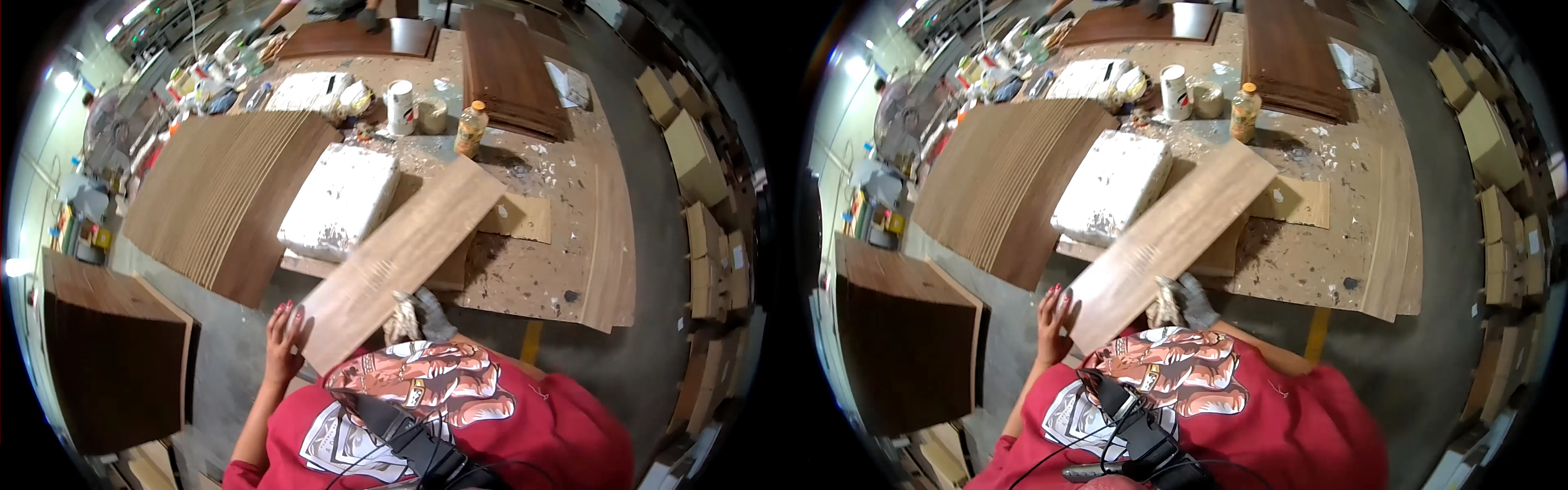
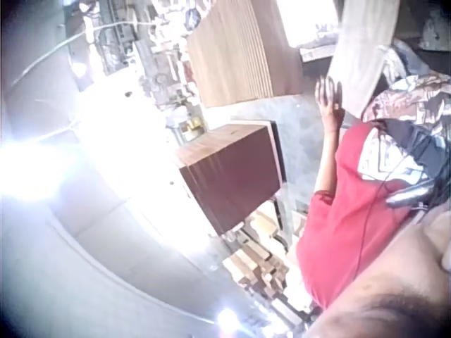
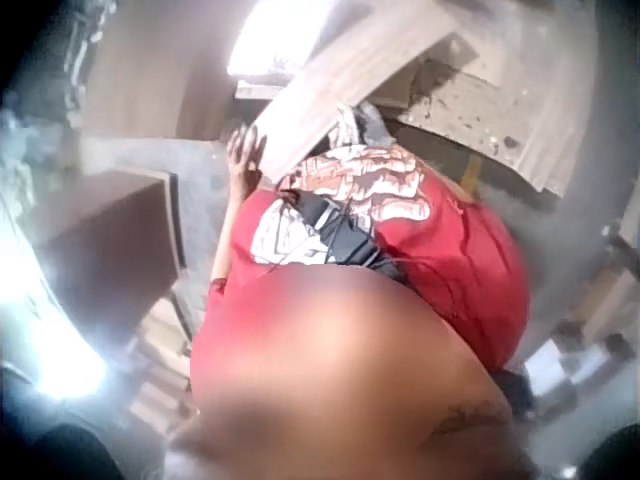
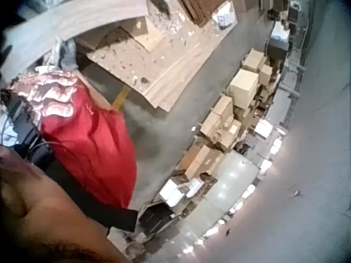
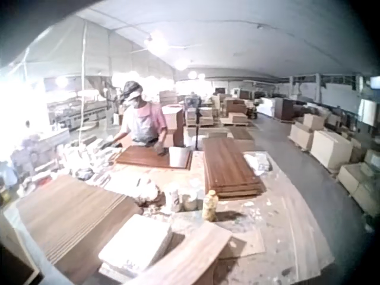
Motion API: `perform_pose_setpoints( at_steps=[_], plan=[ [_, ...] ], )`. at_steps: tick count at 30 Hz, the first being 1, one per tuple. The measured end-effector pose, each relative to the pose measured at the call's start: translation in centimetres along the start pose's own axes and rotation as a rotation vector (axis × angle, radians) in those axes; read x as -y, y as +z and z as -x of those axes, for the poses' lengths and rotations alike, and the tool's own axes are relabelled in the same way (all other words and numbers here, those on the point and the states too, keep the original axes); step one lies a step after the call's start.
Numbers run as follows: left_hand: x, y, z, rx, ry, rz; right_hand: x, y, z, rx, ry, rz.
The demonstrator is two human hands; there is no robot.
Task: The person wipes several wooden planks with a cloth, turning them over and placing them onto a stack of corrugated cardboard.
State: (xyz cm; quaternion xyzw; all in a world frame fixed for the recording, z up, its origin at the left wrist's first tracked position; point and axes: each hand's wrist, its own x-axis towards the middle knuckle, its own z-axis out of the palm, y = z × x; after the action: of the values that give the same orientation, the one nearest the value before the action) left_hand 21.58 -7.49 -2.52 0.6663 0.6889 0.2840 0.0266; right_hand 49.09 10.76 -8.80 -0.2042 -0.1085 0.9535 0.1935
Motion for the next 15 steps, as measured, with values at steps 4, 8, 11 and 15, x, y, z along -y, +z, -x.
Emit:
perform_pose_setpoints(
  at_steps=[4, 8, 11, 15],
  plan=[
    [1.6, 0.0, -1.3, -0.023, -0.081, -0.185, 1.3, -6.6, 2.0, -0.444, -0.455, 0.407],
    [3.5, -0.6, -5.0, -0.147, -0.363, -0.482, 8.3, -11.6, 5.6, -0.556, -0.67, 0.694],
    [8.0, -0.9, -5.0, -0.148, -0.473, -0.719, 15.6, -13.2, 6.8, -0.59, -0.475, 0.169],
    [8.9, -0.8, -6.5, -0.101, -0.518, -0.736, 23.3, -12.6, 12.0, -0.593, -0.233, 0.335]
  ],
)
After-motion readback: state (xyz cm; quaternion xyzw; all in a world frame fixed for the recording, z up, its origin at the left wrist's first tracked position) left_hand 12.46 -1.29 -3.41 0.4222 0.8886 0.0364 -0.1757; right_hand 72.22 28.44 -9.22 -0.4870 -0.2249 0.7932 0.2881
